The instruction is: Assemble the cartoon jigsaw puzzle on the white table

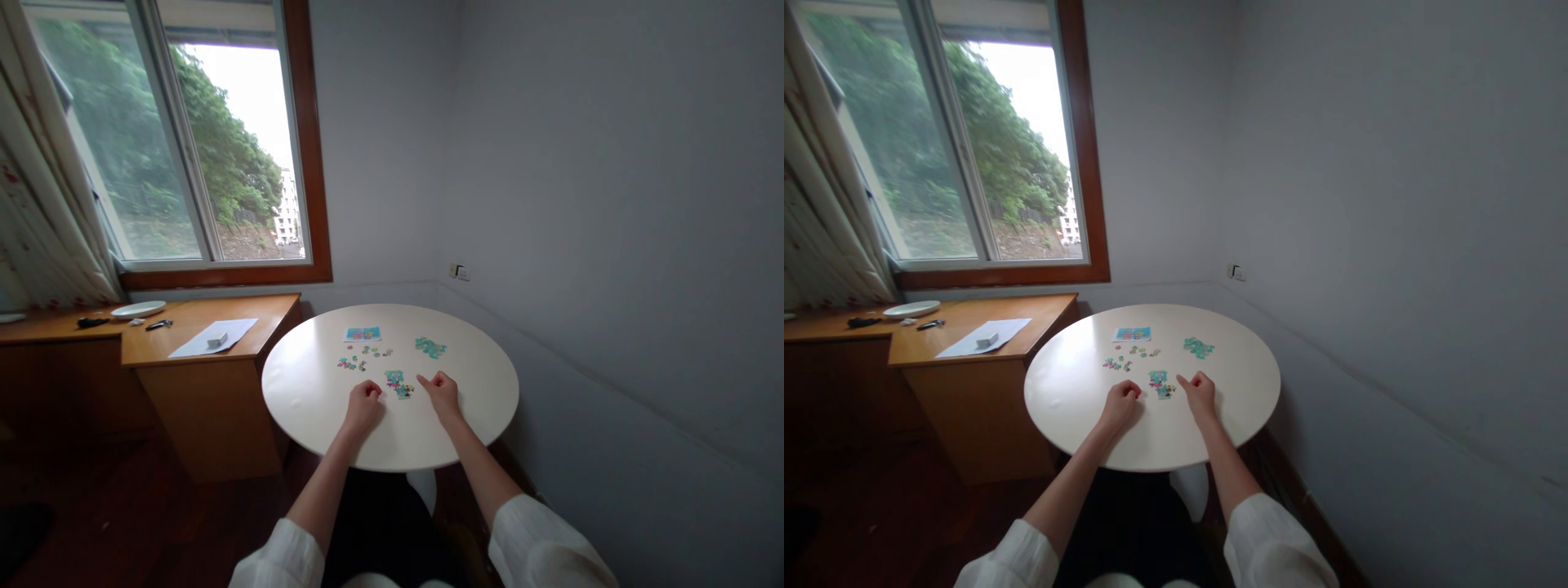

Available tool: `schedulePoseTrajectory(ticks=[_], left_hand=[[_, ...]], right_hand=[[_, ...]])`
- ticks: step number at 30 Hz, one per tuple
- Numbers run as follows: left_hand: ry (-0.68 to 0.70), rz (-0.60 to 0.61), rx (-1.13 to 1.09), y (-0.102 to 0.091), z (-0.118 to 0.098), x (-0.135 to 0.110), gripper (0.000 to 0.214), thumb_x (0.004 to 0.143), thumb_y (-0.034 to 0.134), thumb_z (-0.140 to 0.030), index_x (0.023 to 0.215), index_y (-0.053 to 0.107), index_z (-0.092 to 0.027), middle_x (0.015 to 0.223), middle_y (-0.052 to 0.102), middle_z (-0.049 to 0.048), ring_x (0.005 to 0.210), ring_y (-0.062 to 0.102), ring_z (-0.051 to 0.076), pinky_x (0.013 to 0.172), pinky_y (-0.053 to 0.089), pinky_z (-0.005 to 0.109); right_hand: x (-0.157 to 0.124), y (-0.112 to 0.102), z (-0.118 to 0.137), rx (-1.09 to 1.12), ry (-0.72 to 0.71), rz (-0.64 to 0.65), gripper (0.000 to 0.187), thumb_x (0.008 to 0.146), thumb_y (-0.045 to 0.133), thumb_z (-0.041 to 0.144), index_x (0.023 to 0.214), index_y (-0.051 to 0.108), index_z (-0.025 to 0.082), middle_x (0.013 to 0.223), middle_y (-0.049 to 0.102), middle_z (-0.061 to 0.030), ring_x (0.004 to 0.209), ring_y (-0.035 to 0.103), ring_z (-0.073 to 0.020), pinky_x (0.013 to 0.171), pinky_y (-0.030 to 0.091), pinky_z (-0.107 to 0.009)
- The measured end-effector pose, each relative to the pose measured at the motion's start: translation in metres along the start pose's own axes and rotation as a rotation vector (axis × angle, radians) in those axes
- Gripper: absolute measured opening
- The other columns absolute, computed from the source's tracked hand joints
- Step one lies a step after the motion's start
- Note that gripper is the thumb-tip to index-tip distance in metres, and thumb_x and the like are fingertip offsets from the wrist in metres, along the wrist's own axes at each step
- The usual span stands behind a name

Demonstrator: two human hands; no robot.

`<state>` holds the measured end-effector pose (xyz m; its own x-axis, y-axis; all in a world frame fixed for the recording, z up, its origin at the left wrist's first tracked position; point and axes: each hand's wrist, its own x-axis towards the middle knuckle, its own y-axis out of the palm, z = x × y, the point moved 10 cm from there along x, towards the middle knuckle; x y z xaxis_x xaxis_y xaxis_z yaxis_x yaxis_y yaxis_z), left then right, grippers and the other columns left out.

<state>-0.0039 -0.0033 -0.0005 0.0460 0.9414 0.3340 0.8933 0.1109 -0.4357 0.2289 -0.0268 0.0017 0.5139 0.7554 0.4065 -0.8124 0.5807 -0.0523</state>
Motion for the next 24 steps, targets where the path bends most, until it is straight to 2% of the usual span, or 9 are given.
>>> schedulePoseTrajectory(ticks=[10,16,21,24], left_hand=[[-0.02,-0.006,-0.028,-0.001,-0.0015,-0.0013,0.019,0.063,0.04,-0.006,0.06,0.058,-0.014,0.057,0.057,0.0011,0.057,0.05,0.012,0.056,0.035,0.023],[-0.008,-0.018,-0.046,-0.0002,0.0003,-0.0003,0.019,0.063,0.04,-0.006,0.058,0.057,-0.014,0.056,0.056,0.0011,0.056,0.048,0.012,0.055,0.034,0.022],[-0.009,-0.018,-0.057,0.0001,0.0026,0.0004,0.019,0.062,0.04,-0.007,0.058,0.057,-0.014,0.055,0.055,0.0011,0.056,0.048,0.012,0.054,0.033,0.023],[-0.005,-0.018,-0.055,0.0003,0.0032,0.0006,0.019,0.062,0.041,-0.007,0.058,0.057,-0.014,0.055,0.055,0.0007,0.056,0.048,0.012,0.054,0.033,0.023]], right_hand=[[0.0009,0.0038,-0.0006,-0.058,-0.026,0.02,0.051,0.05,0.066,0.056,0.044,0.028,0.022,0.042,0.028,0.0087,0.044,0.025,-0.0068,0.044,0.024,-0.023],[0.0009,0.0046,0.001,-0.033,-0.039,0.037,0.05,0.052,0.066,0.053,0.045,0.027,0.022,0.043,0.027,0.0088,0.045,0.024,-0.0068,0.045,0.023,-0.023],[-0.0001,0.0013,0.0005,0.042,0.001,0.013,0.051,0.059,0.062,0.052,0.048,0.022,0.022,0.045,0.02,0.0092,0.045,0.02,-0.0068,0.045,0.021,-0.023],[0.0009,0.0025,-0.0005,0.073,0.025,0.021,0.045,0.067,0.051,0.054,0.048,0.026,0.022,0.045,0.026,0.008,0.045,0.025,-0.008,0.046,0.024,-0.024]])
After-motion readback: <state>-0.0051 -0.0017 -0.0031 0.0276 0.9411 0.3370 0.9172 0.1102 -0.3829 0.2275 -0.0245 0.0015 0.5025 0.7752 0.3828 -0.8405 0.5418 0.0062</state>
